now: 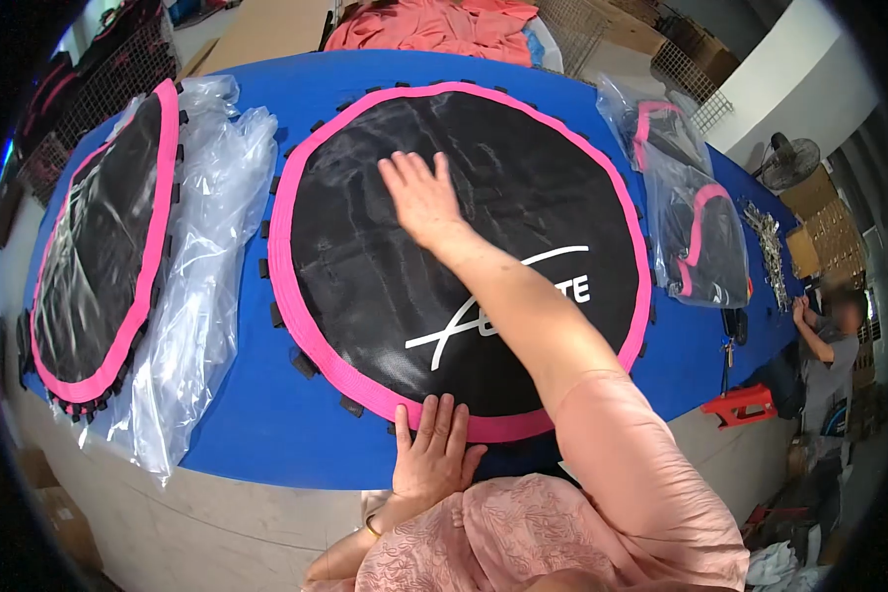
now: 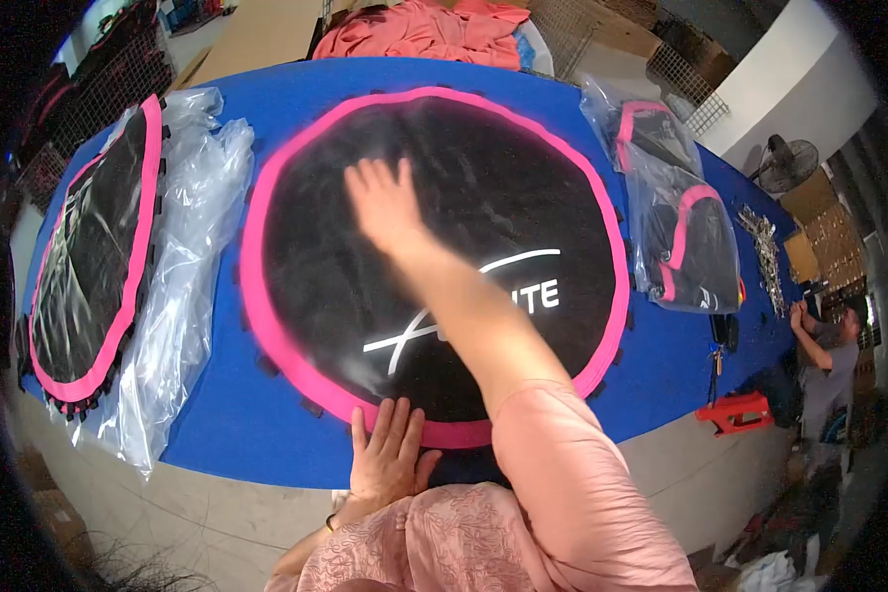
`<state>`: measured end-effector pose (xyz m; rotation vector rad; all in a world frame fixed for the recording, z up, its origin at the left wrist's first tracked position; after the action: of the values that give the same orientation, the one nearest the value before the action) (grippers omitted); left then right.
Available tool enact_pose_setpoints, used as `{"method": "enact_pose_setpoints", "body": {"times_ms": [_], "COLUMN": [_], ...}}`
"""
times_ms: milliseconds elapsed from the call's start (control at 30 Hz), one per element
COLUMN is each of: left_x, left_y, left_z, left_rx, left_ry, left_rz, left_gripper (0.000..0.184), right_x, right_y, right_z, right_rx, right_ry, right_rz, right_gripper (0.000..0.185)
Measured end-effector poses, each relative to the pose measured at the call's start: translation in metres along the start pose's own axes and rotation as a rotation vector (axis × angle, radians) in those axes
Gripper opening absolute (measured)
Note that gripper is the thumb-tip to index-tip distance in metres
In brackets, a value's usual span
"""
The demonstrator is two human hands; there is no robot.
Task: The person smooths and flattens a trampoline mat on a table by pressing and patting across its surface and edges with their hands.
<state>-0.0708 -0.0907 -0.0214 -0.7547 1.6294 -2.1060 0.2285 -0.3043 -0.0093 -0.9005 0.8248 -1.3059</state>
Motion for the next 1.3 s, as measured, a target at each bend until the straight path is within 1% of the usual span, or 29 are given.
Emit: {"method": "enact_pose_setpoints", "body": {"times_ms": [133, 200, 367, 467, 533, 600, 733, 800, 867, 933, 1000, 1033, 1167, 1300], "left_x": [0.001, -0.001, -0.002, -0.001, -0.001, -0.002, -0.003, -0.002, -0.003, -0.004, -0.004, -0.004, -0.003, -0.002], "left_y": [-0.005, -0.006, -0.005, -0.006, -0.005, -0.004, -0.004, -0.006, -0.005, -0.002, 0.000, -0.001, -0.005, -0.007], "left_z": [0.002, 0.002, 0.001, 0.001, 0.001, 0.000, -0.002, -0.001, -0.002, -0.003, -0.004, -0.004, -0.003, -0.002], "left_rx": [0.000, 0.022, 0.065, 0.080, 0.082, 0.094, 0.101, 0.145, 0.146, 0.150, 0.155, 0.154, 0.135, 0.140], "left_ry": [0.001, -0.013, 0.004, -0.006, -0.008, -0.006, -0.001, 0.007, 0.006, 0.009, 0.027, 0.028, 0.020, 0.007], "left_rz": [-0.002, -0.027, 0.003, 0.017, 0.025, 0.039, 0.042, 0.037, 0.037, 0.036, 0.107, 0.101, 0.087, 0.044], "left_gripper": [0.065, 0.063, 0.060, 0.059, 0.058, 0.058, 0.058, 0.060, 0.060, 0.059, 0.055, 0.055, 0.054, 0.055], "right_x": [-0.043, -0.058, -0.042, -0.012, 0.016, 0.033, 0.123, 0.164, 0.204, 0.235, 0.257, 0.272, 0.293, 0.286], "right_y": [0.008, 0.003, -0.003, -0.004, -0.003, -0.001, -0.018, -0.027, -0.032, -0.043, -0.055, -0.056, -0.076, -0.085], "right_z": [0.001, -0.001, -0.006, -0.008, -0.011, -0.016, -0.037, -0.052, -0.070, -0.088, -0.105, -0.115, -0.144, -0.165], "right_rx": [0.033, 0.000, 0.007, 0.030, 0.020, 0.073, 0.183, 0.159, 0.125, 0.018, -0.057, -0.057, -0.103, -0.079], "right_ry": [-0.026, -0.011, 0.064, 0.090, 0.159, 0.165, 0.233, 0.299, 0.390, 0.494, 0.575, 0.587, 0.696, 0.747], "right_rz": [0.087, 0.129, 0.130, 0.063, 0.004, -0.029, -0.209, -0.273, -0.297, -0.337, -0.365, -0.390, -0.368, -0.345], "right_gripper": [0.057, 0.059, 0.060, 0.059, 0.056, 0.053, 0.047, 0.048, 0.049, 0.051, 0.053, 0.054, 0.057, 0.057]}}
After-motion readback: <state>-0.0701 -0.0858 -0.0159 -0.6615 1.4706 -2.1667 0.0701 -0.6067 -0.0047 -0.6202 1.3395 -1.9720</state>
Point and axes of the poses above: each hand's wrist, its own z-axis towards the middle knuckle, its own y-axis out of the palm, x = y × z, the point moved 4 cm from there along z, towards the middle knuckle, and after that the axes turned 11 degrees about z, right-handed, at the moved point
